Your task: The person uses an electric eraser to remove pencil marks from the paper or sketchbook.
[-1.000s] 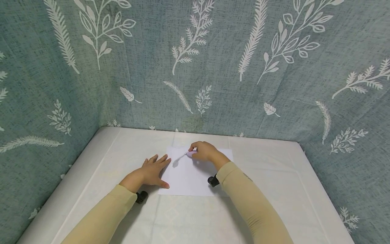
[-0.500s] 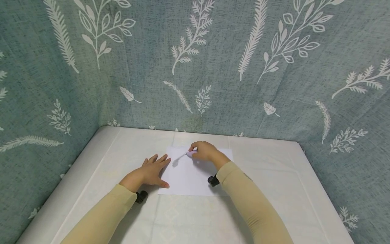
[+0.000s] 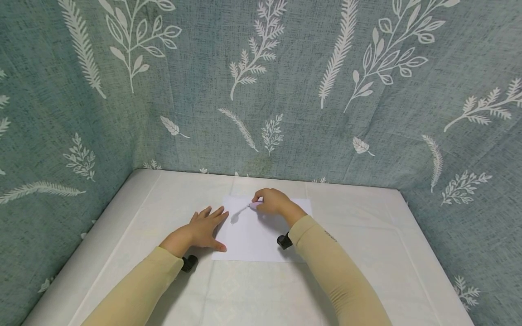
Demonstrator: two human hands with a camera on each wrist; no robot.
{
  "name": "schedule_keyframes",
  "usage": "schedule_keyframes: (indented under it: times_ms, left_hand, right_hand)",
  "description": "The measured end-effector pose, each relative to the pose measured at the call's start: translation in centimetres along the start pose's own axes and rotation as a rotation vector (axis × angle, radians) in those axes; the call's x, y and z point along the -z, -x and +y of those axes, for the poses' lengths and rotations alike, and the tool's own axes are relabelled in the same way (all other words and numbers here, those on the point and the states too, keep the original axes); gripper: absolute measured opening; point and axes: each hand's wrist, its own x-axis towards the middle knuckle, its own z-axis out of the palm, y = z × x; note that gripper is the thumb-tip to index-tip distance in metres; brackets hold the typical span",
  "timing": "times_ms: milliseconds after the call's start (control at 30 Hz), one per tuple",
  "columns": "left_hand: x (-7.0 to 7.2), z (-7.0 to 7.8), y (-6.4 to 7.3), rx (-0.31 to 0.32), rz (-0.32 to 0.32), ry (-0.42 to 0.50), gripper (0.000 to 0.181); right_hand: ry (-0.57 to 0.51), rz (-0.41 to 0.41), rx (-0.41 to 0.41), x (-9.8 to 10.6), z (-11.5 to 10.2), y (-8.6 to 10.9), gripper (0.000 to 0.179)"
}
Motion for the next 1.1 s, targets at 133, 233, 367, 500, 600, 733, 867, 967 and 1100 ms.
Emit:
schedule_keyframes:
  times_ms: [133, 233, 367, 500, 600, 733, 867, 967, 1100]
  left_hand:
    - [0.06, 0.02, 0.08, -0.004, -0.003, -0.003, 0.111]
    - [0.11, 0.03, 0.12, -0.006, -0.005, -0.004, 0.111]
    - [0.18, 0.08, 0.14, -0.007, -0.008, -0.004, 0.111]
    - [0.20, 0.11, 0.19, -0.004, -0.004, -0.003, 0.111]
    - [0.17, 0.10, 0.18, -0.001, -0.001, -0.002, 0.111]
    - [0.15, 0.07, 0.10, 0.003, -0.001, 0.000, 0.111]
    - [0.23, 0.10, 0.09, 0.005, -0.006, -0.001, 0.111]
    - [0.23, 0.13, 0.09, 0.004, -0.006, 0.001, 0.111]
    - [0.11, 0.06, 0.08, 0.000, -0.004, -0.003, 0.111]
  right_hand:
    - [-0.012, -0.019, 0.023, -0.06, -0.19, -0.03, 0.025]
    - [-0.021, -0.035, 0.038, 0.00, -0.40, 0.03, 0.024]
    - [-0.013, -0.025, 0.029, 0.10, -0.41, 0.08, 0.024]
    - [-0.008, -0.013, 0.011, 0.09, -0.28, -0.02, 0.024]
    - [-0.007, -0.015, 0.002, 0.01, -0.26, -0.15, 0.024]
    - [0.000, -0.019, 0.009, -0.03, -0.40, -0.12, 0.023]
    - [0.006, -0.018, 0.022, 0.03, -0.39, -0.08, 0.023]
    - [0.004, -0.013, 0.010, 0.05, -0.24, -0.09, 0.024]
    - [0.005, -0.004, 0.003, -0.04, -0.14, -0.20, 0.025]
